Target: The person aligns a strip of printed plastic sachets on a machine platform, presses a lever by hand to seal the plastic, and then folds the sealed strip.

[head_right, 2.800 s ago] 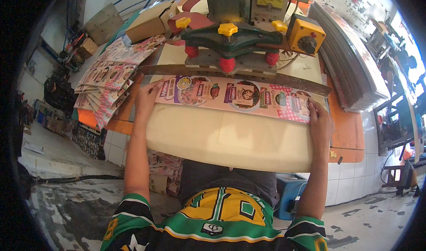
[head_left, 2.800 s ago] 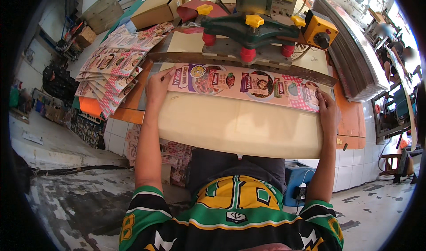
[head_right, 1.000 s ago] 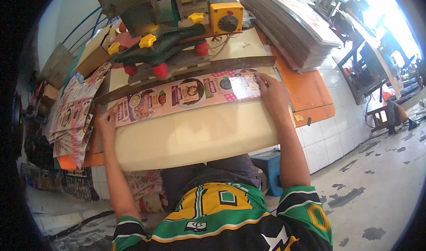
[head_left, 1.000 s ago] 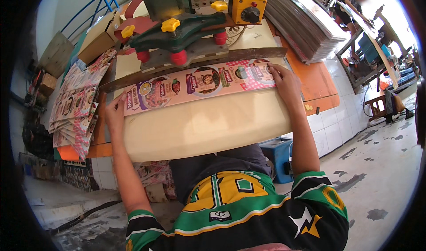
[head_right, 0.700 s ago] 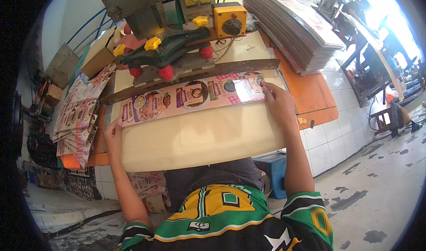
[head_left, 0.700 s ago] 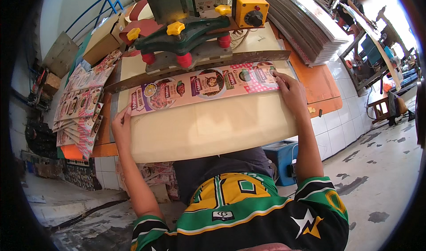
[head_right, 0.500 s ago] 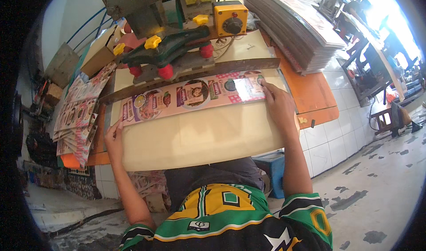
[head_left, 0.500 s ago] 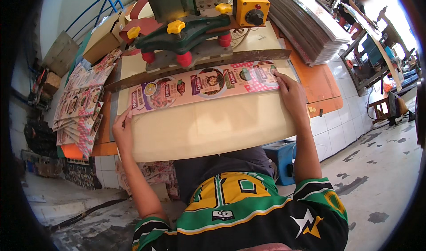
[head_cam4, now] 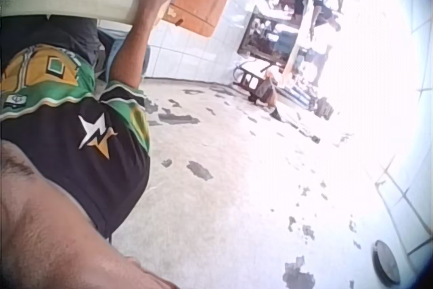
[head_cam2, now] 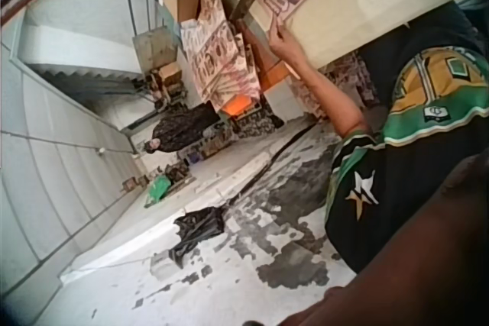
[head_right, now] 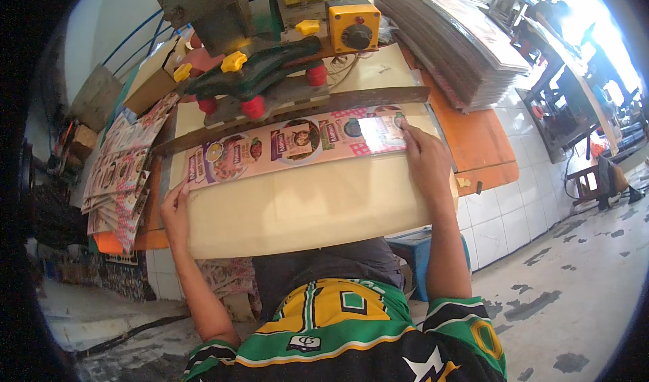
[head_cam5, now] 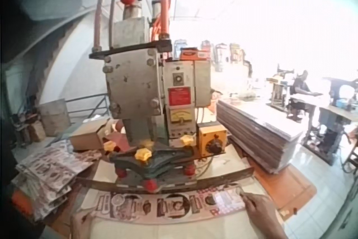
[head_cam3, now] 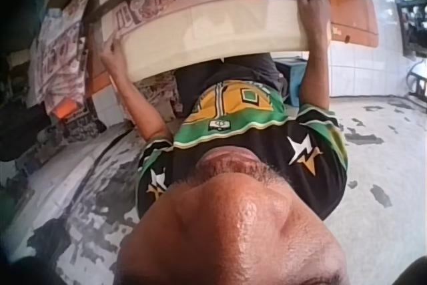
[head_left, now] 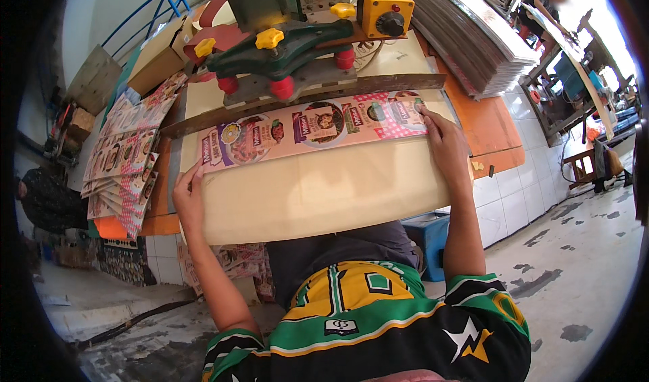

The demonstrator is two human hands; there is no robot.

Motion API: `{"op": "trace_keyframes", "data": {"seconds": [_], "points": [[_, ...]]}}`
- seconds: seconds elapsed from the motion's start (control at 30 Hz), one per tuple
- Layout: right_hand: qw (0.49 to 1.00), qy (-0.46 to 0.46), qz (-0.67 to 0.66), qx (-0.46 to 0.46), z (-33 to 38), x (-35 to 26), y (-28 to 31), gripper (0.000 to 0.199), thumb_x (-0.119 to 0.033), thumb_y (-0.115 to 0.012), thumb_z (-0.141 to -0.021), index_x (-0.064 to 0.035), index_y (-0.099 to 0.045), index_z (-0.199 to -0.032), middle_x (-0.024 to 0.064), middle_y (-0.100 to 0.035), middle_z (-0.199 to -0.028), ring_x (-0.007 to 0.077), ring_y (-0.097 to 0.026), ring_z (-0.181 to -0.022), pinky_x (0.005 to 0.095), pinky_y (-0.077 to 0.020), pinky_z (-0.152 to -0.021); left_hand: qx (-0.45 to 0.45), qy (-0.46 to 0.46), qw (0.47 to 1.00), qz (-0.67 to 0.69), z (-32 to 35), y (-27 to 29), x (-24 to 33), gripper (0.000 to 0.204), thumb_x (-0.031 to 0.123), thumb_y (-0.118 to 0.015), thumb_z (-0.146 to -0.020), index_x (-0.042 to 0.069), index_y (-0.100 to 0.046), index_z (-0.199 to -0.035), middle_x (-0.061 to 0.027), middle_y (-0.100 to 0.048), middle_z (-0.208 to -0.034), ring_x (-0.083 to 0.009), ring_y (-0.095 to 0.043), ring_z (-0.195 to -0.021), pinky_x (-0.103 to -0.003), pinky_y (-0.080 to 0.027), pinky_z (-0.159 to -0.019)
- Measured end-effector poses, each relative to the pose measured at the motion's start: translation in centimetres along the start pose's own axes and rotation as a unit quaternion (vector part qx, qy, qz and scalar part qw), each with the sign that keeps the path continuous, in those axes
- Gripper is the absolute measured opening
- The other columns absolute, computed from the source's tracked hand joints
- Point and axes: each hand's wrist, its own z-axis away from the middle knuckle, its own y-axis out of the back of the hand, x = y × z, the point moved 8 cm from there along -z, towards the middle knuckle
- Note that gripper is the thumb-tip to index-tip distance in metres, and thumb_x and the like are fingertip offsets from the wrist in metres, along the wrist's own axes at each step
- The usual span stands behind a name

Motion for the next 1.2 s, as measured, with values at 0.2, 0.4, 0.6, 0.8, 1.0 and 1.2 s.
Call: {"op": "trace_keyframes", "data": {"seconds": [0.2, 0.4, 0.6, 0.8, 1.0, 1.2], "points": [[1.000, -0.012, 0.002, -0.017, -0.02, -0.07, -0.02, 0.029, -0.027, -0.060, -0.105, -0.0152, -0.076, -0.126, 0.0173, -0.076, -0.108, 0.0358, -0.070, -0.099, 0.0440, -0.0518, -0.089, 0.010, 0.009, 1.000, 0.000, 0.04, -0.12, 0.03, 0.030, 0.019, -0.065, -0.104, 0.009, -0.074, -0.130, -0.0126, -0.063, -0.093, -0.0213, -0.061, -0.086, -0.032, -0.048, -0.083], [1.000, -0.010, 0.006, -0.012, -0.05, 0.09, -0.14, 0.030, -0.029, -0.059, -0.105, -0.0162, -0.076, -0.126, 0.0164, -0.076, -0.108, 0.0356, -0.070, -0.099, 0.0438, -0.0521, -0.089, 0.006, 0.009, 1.000, -0.003, 0.02, -0.11, 0.13, 0.029, 0.019, -0.065, -0.104, 0.010, -0.075, -0.129, -0.0120, -0.061, -0.091, -0.0210, -0.059, -0.083, -0.032, -0.048, -0.080], [1.000, -0.004, 0.011, -0.011, -0.11, 0.07, -0.17, 0.030, -0.029, -0.059, -0.105, -0.0157, -0.076, -0.126, 0.0158, -0.076, -0.109, 0.0347, -0.071, -0.100, 0.0434, -0.0522, -0.089, 0.004, 0.005, 1.000, -0.010, -0.07, -0.10, -0.16, 0.029, 0.020, -0.065, -0.104, 0.011, -0.075, -0.130, -0.0112, -0.060, -0.089, -0.0199, -0.059, -0.082, -0.031, -0.048, -0.079], [1.000, -0.002, 0.011, -0.009, -0.09, -0.03, -0.14, 0.030, -0.028, -0.059, -0.105, -0.0152, -0.076, -0.126, 0.0155, -0.076, -0.109, 0.0345, -0.071, -0.100, 0.0433, -0.0523, -0.089, 0.009, 0.004, 1.000, -0.006, -0.07, -0.11, -0.09, 0.029, 0.019, -0.065, -0.104, 0.011, -0.075, -0.129, -0.0113, -0.061, -0.089, -0.0197, -0.059, -0.082, -0.031, -0.048, -0.079], [1.000, 0.006, 0.009, -0.005, -0.07, -0.18, -0.03, 0.029, -0.029, -0.059, -0.105, -0.0162, -0.076, -0.125, 0.0156, -0.076, -0.108, 0.0348, -0.071, -0.099, 0.0435, -0.0523, -0.088, 0.006, 0.012, 1.000, 0.000, -0.03, -0.18, -0.08, 0.028, 0.018, -0.065, -0.104, 0.011, -0.075, -0.130, -0.0122, -0.062, -0.090, -0.0200, -0.059, -0.082, -0.031, -0.048, -0.080], [1.000, 0.005, 0.015, -0.007, -0.11, -0.19, -0.01, 0.029, -0.028, -0.060, -0.104, -0.0172, -0.076, -0.125, 0.0160, -0.076, -0.108, 0.0356, -0.071, -0.099, 0.0437, -0.0524, -0.088, 0.009, 0.009, 1.000, -0.004, 0.07, -0.07, 0.24, 0.029, 0.021, -0.065, -0.104, 0.011, -0.075, -0.130, -0.0127, -0.062, -0.090, -0.0211, -0.060, -0.083, -0.032, -0.048, -0.081]]}}
